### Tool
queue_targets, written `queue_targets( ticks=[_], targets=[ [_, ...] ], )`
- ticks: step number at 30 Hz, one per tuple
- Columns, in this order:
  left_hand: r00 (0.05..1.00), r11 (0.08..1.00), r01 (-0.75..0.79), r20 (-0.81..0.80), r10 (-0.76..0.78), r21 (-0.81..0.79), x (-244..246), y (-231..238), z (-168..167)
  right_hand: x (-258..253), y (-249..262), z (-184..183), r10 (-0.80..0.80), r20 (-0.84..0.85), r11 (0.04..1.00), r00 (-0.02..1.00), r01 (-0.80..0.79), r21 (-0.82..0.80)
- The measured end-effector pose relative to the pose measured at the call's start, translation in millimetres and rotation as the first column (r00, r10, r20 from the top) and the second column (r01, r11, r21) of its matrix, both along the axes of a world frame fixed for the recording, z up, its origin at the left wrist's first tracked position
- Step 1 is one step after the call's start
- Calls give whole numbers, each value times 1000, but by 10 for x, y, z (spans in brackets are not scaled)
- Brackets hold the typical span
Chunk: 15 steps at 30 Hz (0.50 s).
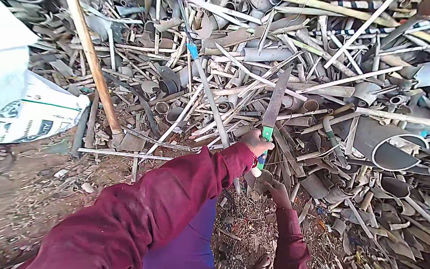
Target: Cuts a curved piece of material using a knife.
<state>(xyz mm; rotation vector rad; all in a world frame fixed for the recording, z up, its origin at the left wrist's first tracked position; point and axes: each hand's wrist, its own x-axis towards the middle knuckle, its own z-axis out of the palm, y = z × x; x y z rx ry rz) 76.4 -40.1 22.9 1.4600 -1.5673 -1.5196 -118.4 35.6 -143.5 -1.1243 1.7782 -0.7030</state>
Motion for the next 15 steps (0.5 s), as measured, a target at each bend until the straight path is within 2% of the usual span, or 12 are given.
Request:
queue_targets(
  ticks=[2,5,8,10,11,13,15],
  targets=[
    [998,999,37,44,-37,-16,1,-23,-21,19,37,142,33,59,999,998,-31,-32],
    [982,994,80,176,-65,-80,59,31,18,46,107,292,64,48,994,997,-59,-88],
    [948,990,105,310,-70,-96,130,79,63,76,162,377,24,145,984,989,3,-181],
    [917,972,208,368,-154,-111,164,77,27,110,211,468,13,176,969,984,31,-245],
    [902,955,268,380,-204,-123,165,87,5,120,243,528,21,141,959,990,20,-282],
    [908,913,341,332,-257,-223,183,168,-66,159,329,687,43,-64,939,997,-62,-338],
    [930,859,325,296,-216,-395,315,200,-299,249,405,816,31,-175,911,984,-100,-400]
  ],
)
